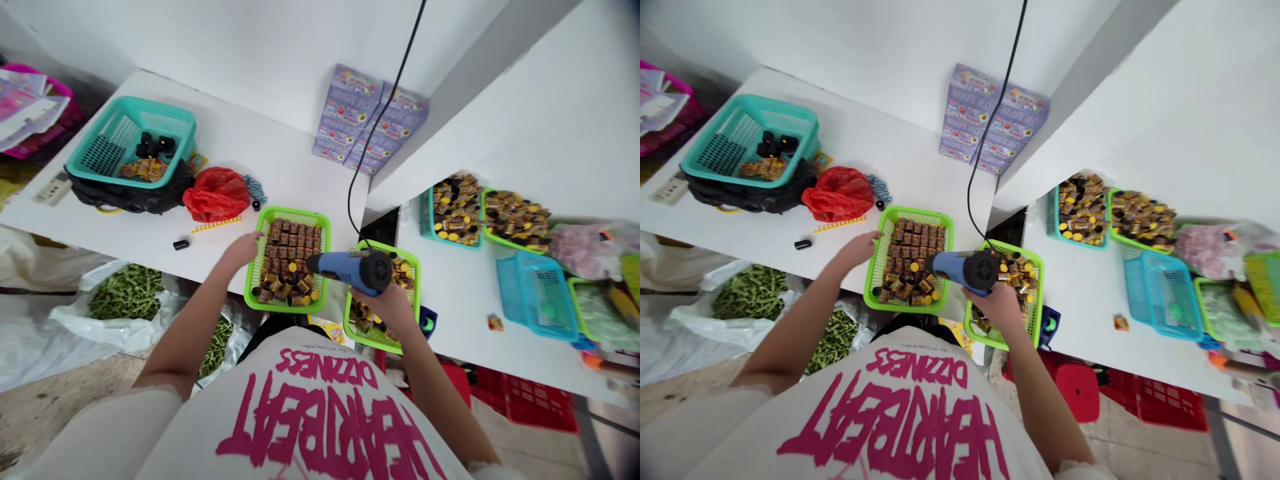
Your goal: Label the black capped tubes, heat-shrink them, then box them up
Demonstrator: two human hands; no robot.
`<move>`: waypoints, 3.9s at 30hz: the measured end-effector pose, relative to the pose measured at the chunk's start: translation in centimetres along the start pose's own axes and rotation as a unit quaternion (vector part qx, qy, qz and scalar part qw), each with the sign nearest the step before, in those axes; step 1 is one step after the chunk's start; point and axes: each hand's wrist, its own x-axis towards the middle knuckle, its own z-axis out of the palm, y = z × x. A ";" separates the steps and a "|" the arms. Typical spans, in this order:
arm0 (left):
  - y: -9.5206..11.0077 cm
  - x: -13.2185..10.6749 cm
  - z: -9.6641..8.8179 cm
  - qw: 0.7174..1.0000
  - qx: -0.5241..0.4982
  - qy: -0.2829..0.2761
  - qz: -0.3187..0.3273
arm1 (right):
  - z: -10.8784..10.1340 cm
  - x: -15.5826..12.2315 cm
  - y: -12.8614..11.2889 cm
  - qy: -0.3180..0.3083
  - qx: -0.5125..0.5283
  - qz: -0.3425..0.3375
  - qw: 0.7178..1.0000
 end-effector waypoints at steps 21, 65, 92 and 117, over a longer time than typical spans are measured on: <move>2.1 -14.5 10.7 0.980 0.049 -0.051 0.184 | 1.2 3.0 0.3 -0.038 0.039 0.002 0.999; 8.8 -8.9 10.9 0.977 -0.002 -0.101 0.188 | -3.5 1.2 3.0 0.012 0.019 0.072 0.997; 1.5 -8.7 9.2 0.990 0.084 -0.033 0.106 | -3.8 3.4 0.8 -0.040 -0.079 -0.009 0.996; -7.9 -14.4 -2.7 0.926 -0.180 0.329 -0.039 | 5.1 6.6 -8.0 -0.133 0.012 -0.125 0.983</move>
